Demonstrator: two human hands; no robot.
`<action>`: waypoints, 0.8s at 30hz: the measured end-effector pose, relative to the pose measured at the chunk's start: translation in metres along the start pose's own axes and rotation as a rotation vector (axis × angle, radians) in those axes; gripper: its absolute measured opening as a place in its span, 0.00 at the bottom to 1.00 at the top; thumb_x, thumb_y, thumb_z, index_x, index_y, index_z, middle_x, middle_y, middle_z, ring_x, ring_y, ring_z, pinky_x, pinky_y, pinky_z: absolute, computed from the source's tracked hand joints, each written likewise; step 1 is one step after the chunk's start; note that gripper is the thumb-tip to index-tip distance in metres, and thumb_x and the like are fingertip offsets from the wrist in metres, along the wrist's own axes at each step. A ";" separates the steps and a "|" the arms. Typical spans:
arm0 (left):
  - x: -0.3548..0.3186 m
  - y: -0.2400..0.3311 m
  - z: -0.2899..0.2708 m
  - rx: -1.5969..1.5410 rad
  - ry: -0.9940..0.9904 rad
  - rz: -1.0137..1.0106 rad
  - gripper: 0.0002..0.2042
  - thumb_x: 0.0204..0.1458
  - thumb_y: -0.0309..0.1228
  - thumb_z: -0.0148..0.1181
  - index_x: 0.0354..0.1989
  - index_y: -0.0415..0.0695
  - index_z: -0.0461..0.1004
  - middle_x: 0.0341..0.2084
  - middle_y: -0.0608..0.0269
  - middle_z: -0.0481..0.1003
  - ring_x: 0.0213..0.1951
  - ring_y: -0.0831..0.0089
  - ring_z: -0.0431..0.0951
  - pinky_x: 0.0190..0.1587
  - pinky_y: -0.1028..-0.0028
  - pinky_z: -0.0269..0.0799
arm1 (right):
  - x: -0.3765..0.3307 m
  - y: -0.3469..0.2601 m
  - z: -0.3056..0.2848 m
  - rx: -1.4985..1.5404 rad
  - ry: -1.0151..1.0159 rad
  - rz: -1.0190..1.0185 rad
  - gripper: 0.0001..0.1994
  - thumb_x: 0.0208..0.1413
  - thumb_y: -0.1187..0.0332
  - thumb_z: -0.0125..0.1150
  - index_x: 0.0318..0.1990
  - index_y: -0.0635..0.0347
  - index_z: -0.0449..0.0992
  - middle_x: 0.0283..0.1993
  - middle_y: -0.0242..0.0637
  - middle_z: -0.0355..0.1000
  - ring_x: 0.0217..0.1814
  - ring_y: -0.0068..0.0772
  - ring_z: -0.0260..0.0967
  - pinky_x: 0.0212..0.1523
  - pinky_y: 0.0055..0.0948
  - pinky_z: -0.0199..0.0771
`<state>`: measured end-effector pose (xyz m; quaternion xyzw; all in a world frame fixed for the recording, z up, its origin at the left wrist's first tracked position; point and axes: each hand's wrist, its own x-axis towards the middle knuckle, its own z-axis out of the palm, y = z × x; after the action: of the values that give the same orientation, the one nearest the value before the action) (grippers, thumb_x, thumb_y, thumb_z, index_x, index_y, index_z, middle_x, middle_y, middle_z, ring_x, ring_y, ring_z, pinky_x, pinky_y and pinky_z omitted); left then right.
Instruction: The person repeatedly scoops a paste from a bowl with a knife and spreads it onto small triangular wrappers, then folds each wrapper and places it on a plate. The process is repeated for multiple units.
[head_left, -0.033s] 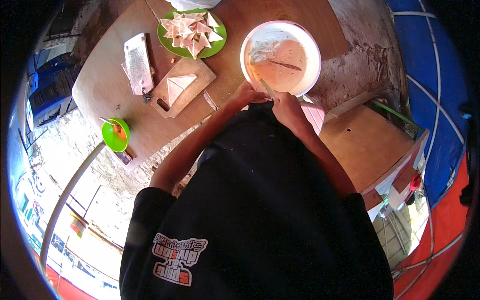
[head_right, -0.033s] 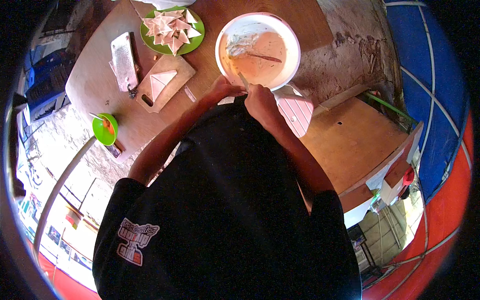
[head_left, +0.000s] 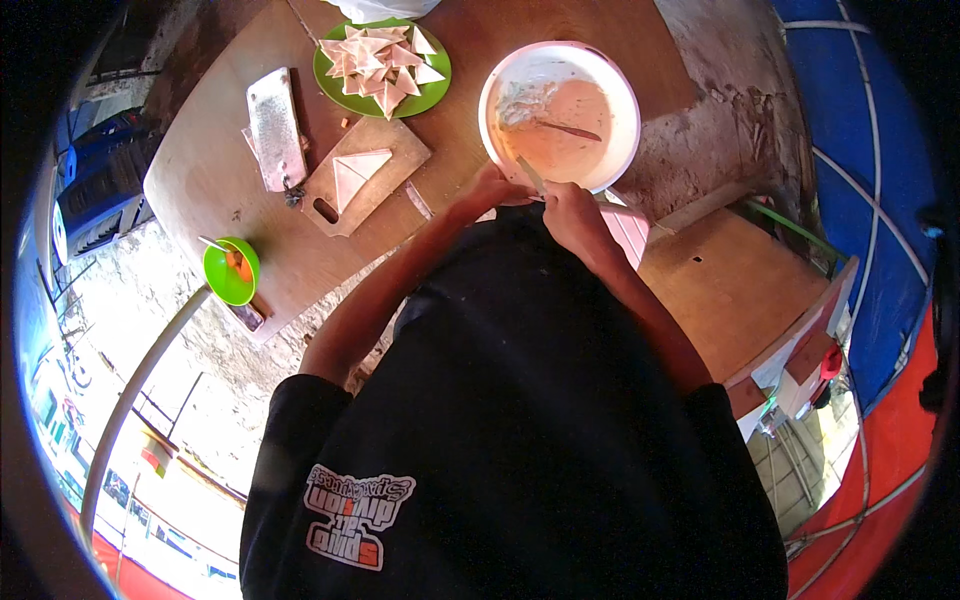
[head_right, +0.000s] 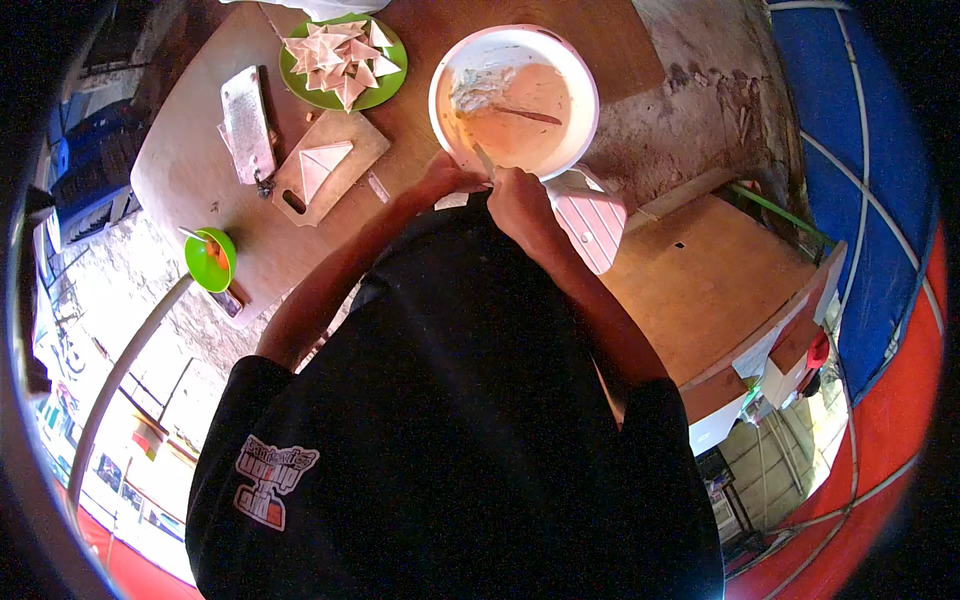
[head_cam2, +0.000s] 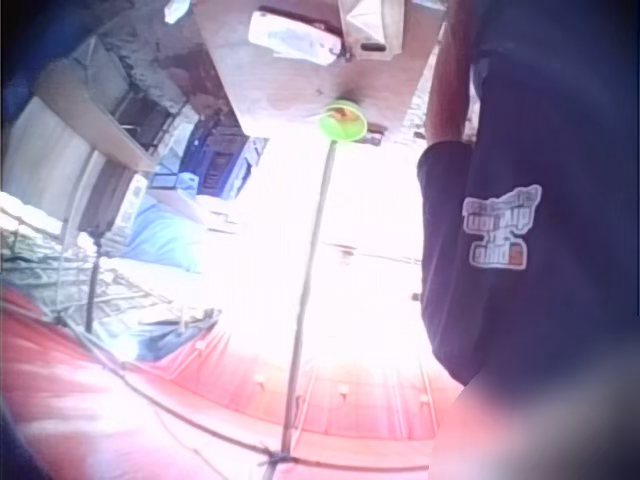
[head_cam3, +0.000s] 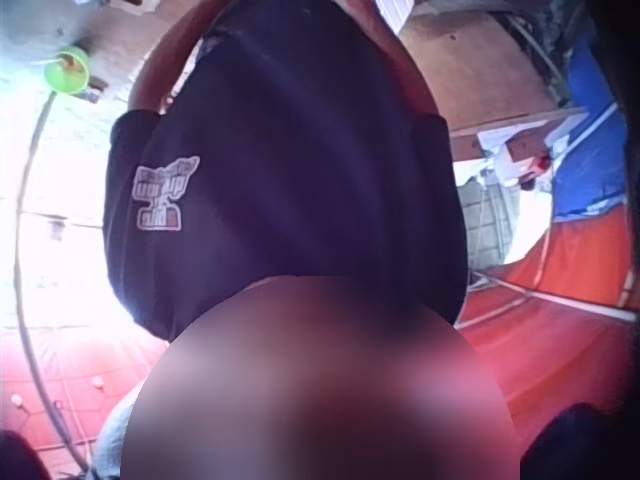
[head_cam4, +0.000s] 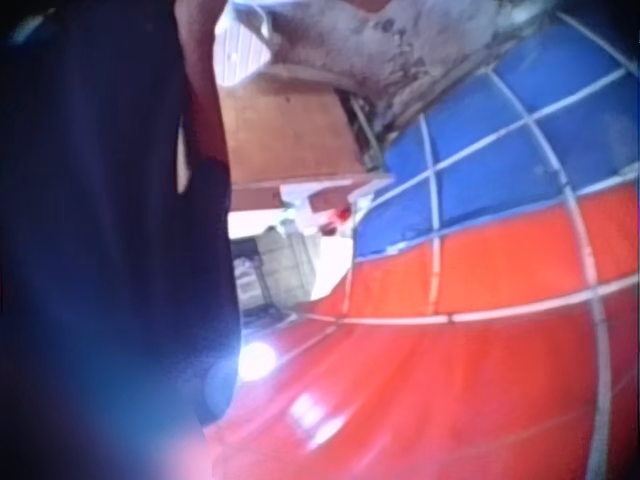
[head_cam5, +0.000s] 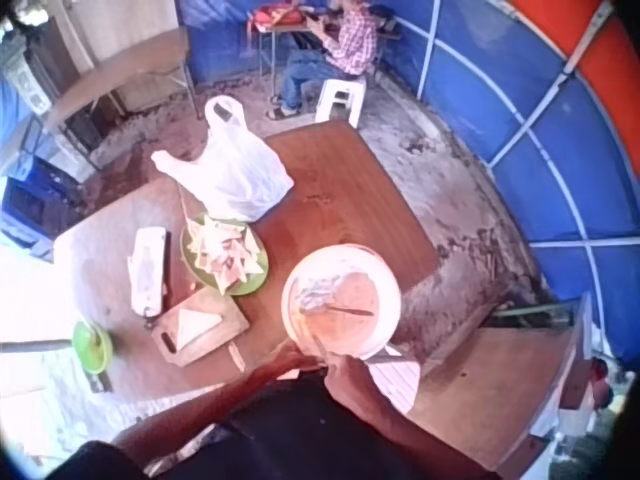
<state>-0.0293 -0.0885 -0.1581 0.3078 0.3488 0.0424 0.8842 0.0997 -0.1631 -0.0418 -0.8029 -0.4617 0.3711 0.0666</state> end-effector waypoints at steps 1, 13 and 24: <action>0.000 0.001 0.000 0.022 -0.031 0.022 0.15 0.49 0.23 0.65 0.46 0.38 0.73 0.40 0.60 0.78 0.37 0.73 0.79 0.40 0.74 0.77 | 0.000 0.002 0.000 0.037 0.023 -0.032 0.09 0.55 0.72 0.49 0.33 0.70 0.74 0.31 0.62 0.73 0.39 0.63 0.72 0.39 0.53 0.71; 0.000 0.002 -0.004 0.257 -0.089 0.122 0.13 0.48 0.25 0.64 0.44 0.40 0.74 0.36 0.66 0.77 0.37 0.78 0.76 0.40 0.75 0.72 | -0.024 -0.027 -0.005 0.977 -0.080 0.199 0.19 0.66 0.67 0.47 0.62 0.56 0.67 0.25 0.27 0.62 0.17 0.10 0.50 0.13 0.14 0.51; -0.007 0.011 -0.010 0.091 0.150 0.287 0.30 0.47 0.20 0.64 0.58 0.43 0.56 0.43 0.58 0.73 0.38 0.69 0.78 0.36 0.71 0.79 | 0.011 0.015 0.007 0.113 0.061 -0.023 0.13 0.56 0.70 0.49 0.40 0.70 0.76 0.30 0.60 0.73 0.34 0.56 0.74 0.35 0.44 0.73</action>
<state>-0.0390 -0.0764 -0.1530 0.3899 0.3681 0.1753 0.8257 0.1084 -0.1645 -0.0590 -0.8034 -0.4472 0.3710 0.1301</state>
